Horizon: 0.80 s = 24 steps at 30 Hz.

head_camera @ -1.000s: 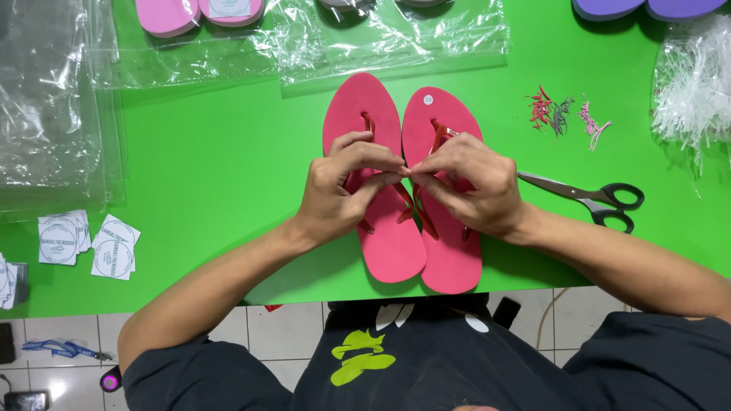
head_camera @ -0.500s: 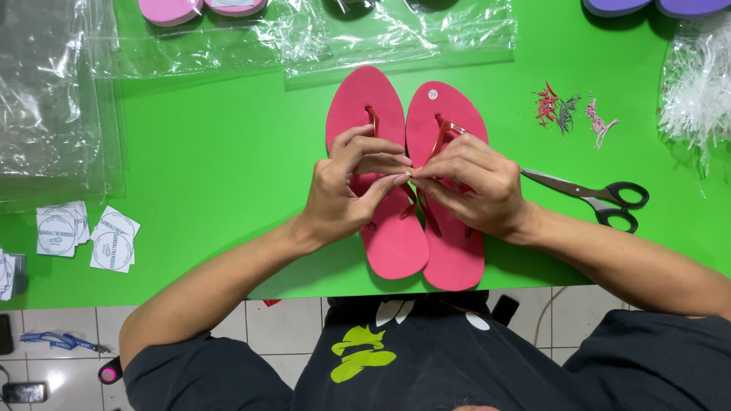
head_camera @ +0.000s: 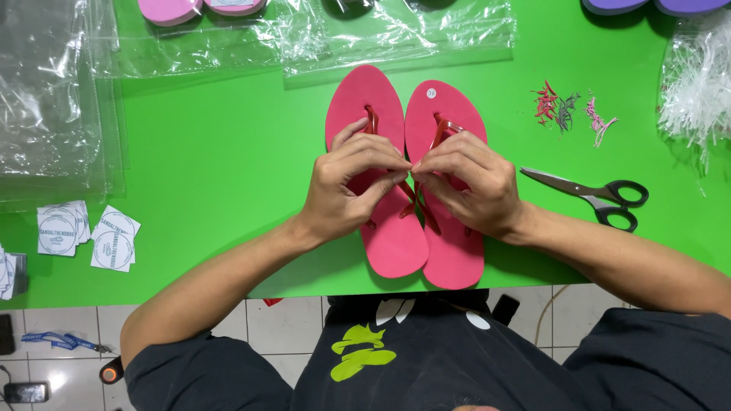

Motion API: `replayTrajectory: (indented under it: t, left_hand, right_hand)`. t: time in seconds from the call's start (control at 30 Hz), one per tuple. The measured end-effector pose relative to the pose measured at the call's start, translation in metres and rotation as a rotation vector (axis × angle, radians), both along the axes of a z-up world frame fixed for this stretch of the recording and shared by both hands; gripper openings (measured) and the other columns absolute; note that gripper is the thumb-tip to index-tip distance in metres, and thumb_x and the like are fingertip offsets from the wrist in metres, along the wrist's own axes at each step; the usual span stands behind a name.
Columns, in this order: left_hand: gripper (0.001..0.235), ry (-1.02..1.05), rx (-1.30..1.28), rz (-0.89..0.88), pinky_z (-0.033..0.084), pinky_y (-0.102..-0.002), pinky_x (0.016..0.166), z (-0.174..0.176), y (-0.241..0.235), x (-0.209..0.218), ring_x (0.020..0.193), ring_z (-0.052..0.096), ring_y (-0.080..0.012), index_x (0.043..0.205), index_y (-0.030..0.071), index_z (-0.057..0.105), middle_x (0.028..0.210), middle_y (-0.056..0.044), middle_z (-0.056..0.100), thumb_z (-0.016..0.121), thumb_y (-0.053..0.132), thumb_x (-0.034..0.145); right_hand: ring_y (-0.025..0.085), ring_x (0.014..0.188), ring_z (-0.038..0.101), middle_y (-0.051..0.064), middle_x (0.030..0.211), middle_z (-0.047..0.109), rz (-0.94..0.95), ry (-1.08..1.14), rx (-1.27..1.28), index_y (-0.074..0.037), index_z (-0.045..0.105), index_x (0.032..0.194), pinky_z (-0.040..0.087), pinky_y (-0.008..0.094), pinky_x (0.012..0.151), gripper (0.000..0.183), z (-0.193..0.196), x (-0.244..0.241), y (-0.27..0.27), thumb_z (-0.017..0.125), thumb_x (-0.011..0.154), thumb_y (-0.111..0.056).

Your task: Trimming excess material from flip-flops with scissors and packaging them into plastic bags with labels.

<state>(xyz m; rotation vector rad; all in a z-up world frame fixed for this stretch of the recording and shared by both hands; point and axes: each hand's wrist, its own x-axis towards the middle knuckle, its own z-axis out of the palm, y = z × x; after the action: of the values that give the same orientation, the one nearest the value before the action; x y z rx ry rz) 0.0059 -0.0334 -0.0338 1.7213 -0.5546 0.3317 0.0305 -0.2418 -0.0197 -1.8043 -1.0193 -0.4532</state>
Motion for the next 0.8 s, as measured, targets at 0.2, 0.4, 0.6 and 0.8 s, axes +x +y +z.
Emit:
replayTrajectory:
  t: [0.2,0.4,0.6,0.8]
  left_hand:
    - [0.018,-0.02,-0.001,0.018,0.035,-0.05,0.119,-0.002,-0.001,-0.002,0.096,0.074,-0.0205,0.111,0.01,0.072,0.092,-0.001,0.076,0.077,0.003,0.095]
    - [0.012,-0.113,0.018,-0.003,0.034,-0.051,0.12,-0.007,-0.003,-0.001,0.091,0.074,-0.0232,0.096,0.008,0.077,0.087,-0.004,0.076,0.077,-0.003,0.092]
    - [0.015,-0.15,0.002,-0.015,0.032,-0.055,0.12,-0.006,-0.005,-0.002,0.088,0.074,-0.0236,0.094,0.007,0.077,0.085,-0.005,0.074,0.072,-0.008,0.093]
    - [0.008,-0.065,0.063,0.068,0.029,-0.056,0.121,-0.009,-0.003,0.001,0.105,0.067,-0.0252,0.1,0.01,0.074,0.103,-0.004,0.069,0.079,0.012,0.094]
  right_hand:
    - [0.026,0.071,0.066,0.012,0.089,0.073,0.01,0.084,0.068,0.001,0.063,0.098,0.056,0.034,0.057,0.014,-0.003,-0.003,0.001,0.075,0.093,0.004]
    - [0.024,0.072,0.069,0.01,0.087,0.073,0.03,0.054,0.063,-0.003,0.054,0.09,0.058,0.033,0.059,0.021,-0.009,-0.003,0.001,0.075,0.094,0.001]
    - [0.027,0.071,0.069,0.012,0.087,0.074,0.041,0.013,0.06,-0.003,0.053,0.085,0.058,0.034,0.059,0.024,-0.005,-0.003,0.003,0.074,0.094,0.004]
    - [0.029,0.073,0.071,0.011,0.088,0.074,-0.016,0.04,0.059,-0.003,0.051,0.089,0.058,0.034,0.062,0.024,-0.002,-0.003,0.002,0.073,0.097,0.003]
